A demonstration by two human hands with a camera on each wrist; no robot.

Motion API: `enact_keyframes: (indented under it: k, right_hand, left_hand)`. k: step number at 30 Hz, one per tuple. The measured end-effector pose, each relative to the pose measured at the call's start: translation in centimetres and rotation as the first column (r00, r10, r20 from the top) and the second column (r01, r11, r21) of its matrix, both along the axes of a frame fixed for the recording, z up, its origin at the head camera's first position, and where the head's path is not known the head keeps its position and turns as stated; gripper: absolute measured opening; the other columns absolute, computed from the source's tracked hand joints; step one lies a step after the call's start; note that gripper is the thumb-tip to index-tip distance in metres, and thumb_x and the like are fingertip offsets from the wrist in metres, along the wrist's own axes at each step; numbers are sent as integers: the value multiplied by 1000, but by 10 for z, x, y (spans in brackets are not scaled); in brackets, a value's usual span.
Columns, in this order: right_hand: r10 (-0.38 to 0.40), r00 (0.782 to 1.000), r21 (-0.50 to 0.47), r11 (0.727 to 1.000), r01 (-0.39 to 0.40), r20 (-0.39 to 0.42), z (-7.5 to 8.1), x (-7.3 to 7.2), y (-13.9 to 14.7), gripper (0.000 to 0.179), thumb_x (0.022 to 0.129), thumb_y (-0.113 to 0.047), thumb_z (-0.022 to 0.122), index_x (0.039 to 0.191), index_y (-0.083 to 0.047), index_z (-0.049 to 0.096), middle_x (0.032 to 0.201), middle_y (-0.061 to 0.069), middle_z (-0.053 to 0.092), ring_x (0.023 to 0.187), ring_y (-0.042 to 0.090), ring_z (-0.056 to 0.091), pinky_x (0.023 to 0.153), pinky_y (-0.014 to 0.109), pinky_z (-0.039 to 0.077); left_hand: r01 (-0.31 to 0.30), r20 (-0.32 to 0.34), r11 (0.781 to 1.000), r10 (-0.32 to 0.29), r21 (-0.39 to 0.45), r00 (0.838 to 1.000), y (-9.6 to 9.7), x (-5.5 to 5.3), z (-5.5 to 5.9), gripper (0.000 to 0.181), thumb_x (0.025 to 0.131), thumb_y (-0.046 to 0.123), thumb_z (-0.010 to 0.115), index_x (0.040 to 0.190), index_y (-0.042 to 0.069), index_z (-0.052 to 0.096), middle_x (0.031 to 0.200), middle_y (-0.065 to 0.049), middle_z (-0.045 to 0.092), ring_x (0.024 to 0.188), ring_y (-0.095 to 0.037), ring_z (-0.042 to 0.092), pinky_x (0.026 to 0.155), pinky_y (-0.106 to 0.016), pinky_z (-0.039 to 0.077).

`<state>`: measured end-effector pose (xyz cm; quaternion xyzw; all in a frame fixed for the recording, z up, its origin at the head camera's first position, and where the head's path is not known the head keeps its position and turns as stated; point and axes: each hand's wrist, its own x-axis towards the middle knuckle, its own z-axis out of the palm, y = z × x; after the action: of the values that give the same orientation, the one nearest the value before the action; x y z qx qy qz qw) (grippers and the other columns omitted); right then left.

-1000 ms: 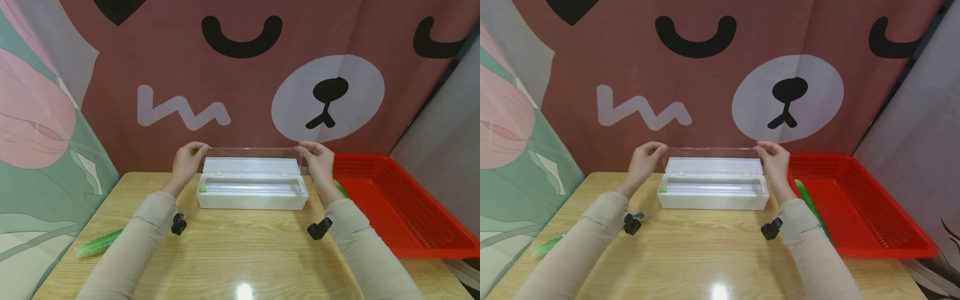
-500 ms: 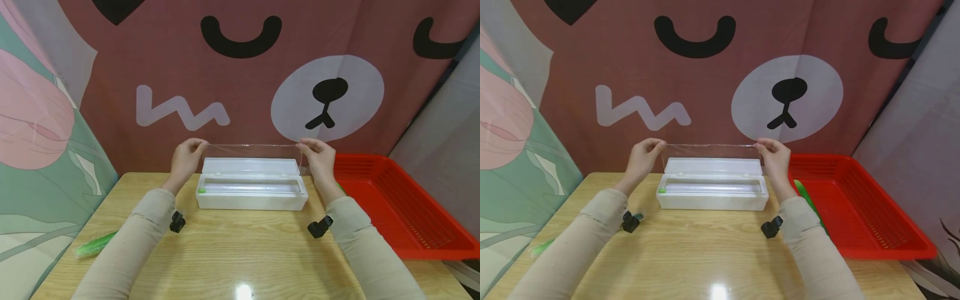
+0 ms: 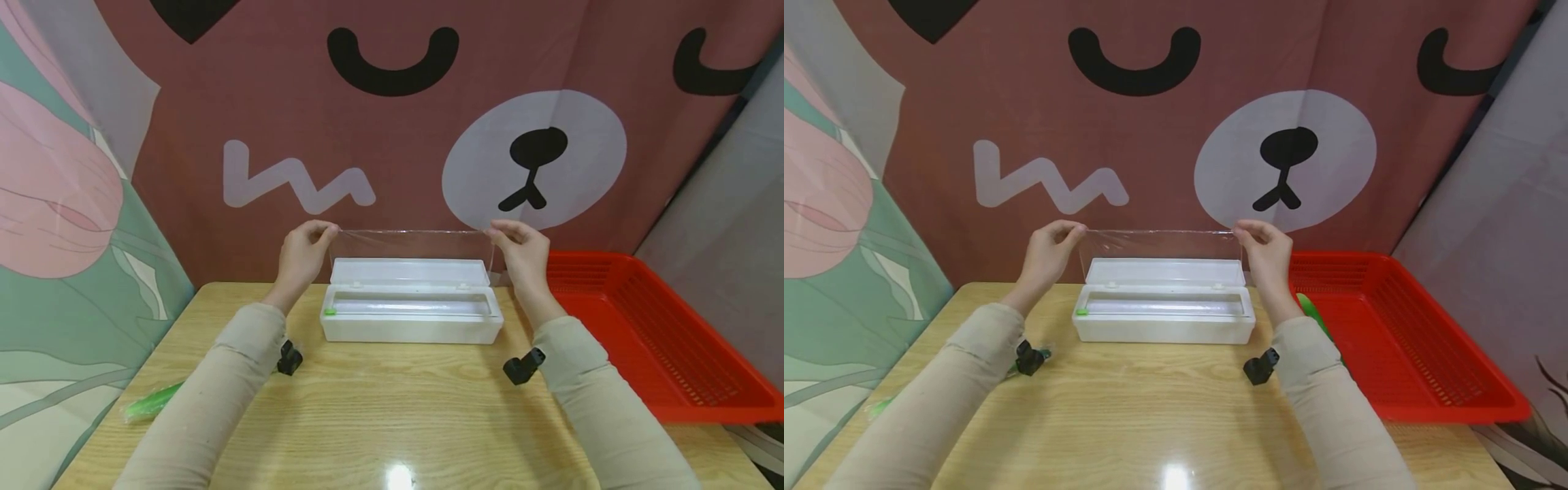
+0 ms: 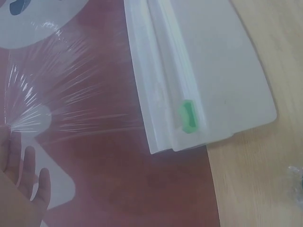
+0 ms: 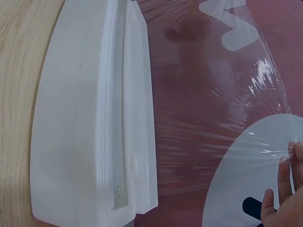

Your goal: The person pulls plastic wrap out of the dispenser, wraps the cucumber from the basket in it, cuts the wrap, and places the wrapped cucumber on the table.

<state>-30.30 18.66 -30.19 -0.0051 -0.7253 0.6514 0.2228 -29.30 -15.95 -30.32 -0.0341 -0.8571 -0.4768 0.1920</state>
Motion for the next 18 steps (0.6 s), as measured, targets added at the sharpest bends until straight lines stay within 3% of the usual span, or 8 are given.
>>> enact_keyframes:
  k: [4, 9, 14, 18]
  right_hand:
    - [3, 1000, 8, 1000, -3, -2, 4, 1, 1, 25, 92, -14, 72, 114, -2, 72, 96, -4, 72, 91, 16, 66, 84, 20, 52]
    - [7, 1000, -13, 1000, -7, -15, 7, 0, 1, 25, 92, -10, 72, 115, 1, 71, 100, 5, 74, 86, 10, 66, 81, 18, 52]
    - [-1, 1000, -17, 1000, 0, -32, 8, -2, 1, 24, 92, -9, 71, 114, 1, 72, 93, -4, 73, 84, 9, 66, 83, 21, 53]
    - [-10, 999, 14, 1000, 11, -32, 9, -2, 0, 25, 93, -14, 72, 114, -2, 72, 99, -3, 73, 88, 10, 66, 87, 23, 52]
  left_hand:
    - [-1, -8, 1000, 1, 4, 1000, 0, -1, 3, 34, 100, 40, 58, 115, 13, 71, 106, -5, 68, 91, -21, 57, 74, -36, 43]
    - [-1, -22, 1000, 1, -2, 1000, 0, -2, 5, 34, 100, 40, 58, 115, 12, 71, 104, -5, 68, 91, -20, 58, 75, -36, 44]
    - [-9, -39, 1000, 8, -16, 999, 0, -3, 8, 34, 100, 40, 58, 114, 12, 72, 103, -6, 68, 90, -20, 58, 75, -35, 43]
    - [-10, -42, 1000, 9, -19, 999, -2, -2, 11, 33, 100, 40, 59, 114, 13, 72, 103, -8, 68, 87, -20, 57, 73, -35, 43]
